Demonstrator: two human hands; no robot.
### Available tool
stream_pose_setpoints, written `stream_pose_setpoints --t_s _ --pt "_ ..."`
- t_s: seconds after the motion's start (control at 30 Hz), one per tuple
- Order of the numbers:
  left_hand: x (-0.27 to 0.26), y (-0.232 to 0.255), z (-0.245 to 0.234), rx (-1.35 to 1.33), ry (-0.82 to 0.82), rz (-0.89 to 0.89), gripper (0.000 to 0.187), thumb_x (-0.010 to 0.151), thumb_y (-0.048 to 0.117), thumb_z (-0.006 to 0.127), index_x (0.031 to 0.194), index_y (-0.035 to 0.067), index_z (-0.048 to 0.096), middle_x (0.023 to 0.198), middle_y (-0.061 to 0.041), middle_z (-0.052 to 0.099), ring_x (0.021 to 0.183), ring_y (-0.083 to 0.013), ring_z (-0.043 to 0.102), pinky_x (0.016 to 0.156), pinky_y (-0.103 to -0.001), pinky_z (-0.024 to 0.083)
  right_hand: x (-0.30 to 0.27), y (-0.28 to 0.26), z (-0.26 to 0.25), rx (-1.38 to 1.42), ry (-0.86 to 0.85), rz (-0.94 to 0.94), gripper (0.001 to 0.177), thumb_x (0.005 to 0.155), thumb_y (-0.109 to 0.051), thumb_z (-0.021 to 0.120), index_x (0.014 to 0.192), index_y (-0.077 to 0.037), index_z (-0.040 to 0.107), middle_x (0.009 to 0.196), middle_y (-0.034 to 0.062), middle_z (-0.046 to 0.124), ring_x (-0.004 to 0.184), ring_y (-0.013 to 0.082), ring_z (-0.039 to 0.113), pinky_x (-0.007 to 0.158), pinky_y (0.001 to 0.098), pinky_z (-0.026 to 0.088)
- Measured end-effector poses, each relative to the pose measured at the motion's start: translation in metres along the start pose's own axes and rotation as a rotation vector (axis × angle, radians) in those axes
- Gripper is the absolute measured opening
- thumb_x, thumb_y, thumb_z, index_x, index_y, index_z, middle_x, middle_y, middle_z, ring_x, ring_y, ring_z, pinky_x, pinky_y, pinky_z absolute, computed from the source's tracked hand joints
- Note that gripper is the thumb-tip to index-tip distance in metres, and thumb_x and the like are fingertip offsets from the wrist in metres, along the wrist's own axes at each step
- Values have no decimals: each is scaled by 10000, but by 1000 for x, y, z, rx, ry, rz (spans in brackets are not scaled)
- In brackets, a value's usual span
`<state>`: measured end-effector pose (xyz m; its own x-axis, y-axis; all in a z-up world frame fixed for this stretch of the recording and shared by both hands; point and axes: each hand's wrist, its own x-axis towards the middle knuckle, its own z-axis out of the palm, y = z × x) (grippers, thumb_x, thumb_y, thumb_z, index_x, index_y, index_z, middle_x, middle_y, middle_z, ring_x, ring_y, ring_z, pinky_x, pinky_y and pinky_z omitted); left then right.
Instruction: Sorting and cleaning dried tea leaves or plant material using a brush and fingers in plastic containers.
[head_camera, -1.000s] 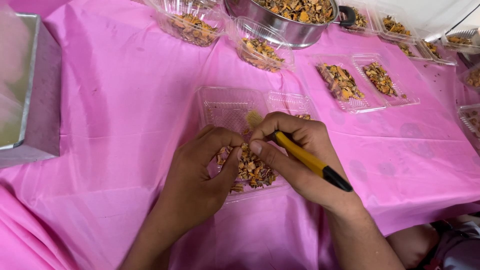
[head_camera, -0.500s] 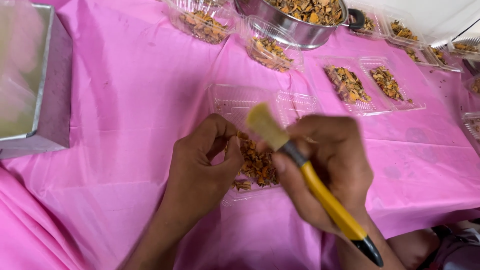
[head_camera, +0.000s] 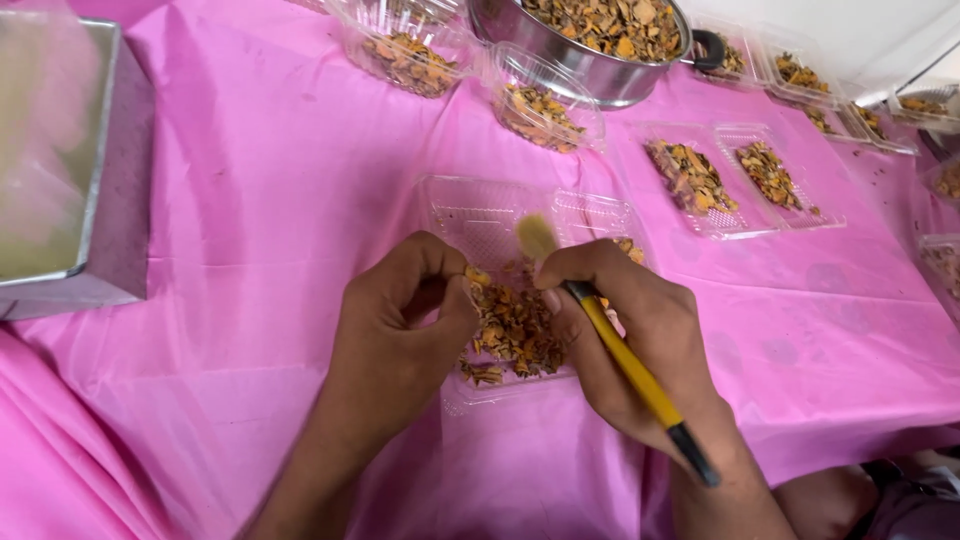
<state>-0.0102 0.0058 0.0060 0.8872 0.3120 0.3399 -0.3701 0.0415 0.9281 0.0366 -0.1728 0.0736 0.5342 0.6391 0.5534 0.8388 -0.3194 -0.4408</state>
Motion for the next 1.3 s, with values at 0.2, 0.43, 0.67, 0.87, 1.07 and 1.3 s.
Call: stream_pose_setpoints --t_s 0.2,0.43,0.67,0.87,1.07,1.3 --pt "0 5 0 -41 -34 -53 175 903 -36 555 789 96 554 650 22 499 578 -47 422 499 -233 375 14 10 23 0 60 -264 134 976 -2 674 1100 19 627 987 151 671 872 258 674 815 326 560" --pt "-1 8 -3 -84 -137 -43 105 994 111 591 900 68 612 676 40 429 561 -52 335 497 -244 309 20 11 12 137 16 -196 114 1004 -109 616 1050 -17 664 836 83 602 715 185 490 648 291 396" --pt "-2 11 -1 -60 -180 3 97 982 33 571 898 66 607 775 6 509 657 -52 476 576 -240 560 15 7 16 473 18 150 53 958 -78 696 1007 -56 698 788 17 629 668 67 497 623 208 398" --pt "-2 4 -3 -69 -197 13 139 967 -40 559 896 79 566 822 3 519 729 -62 494 635 -218 462 14 1 18 455 9 201 48 967 -66 685 1015 -70 681 704 -12 616 555 30 459 515 186 376" --pt "-1 4 -5 -84 -237 10 137 981 -10 563 876 77 567 806 -1 524 717 -67 491 627 -222 459 14 5 18 476 -18 217 45 972 -81 684 1017 -82 681 678 -34 579 547 23 408 506 187 329" --pt "-1 3 -7 -147 -244 -52 174 992 38 568 827 90 555 759 27 468 633 -51 408 520 -217 414 12 9 23 531 -26 219 51 976 -90 680 1026 -84 671 652 -50 509 555 26 368 511 194 306"
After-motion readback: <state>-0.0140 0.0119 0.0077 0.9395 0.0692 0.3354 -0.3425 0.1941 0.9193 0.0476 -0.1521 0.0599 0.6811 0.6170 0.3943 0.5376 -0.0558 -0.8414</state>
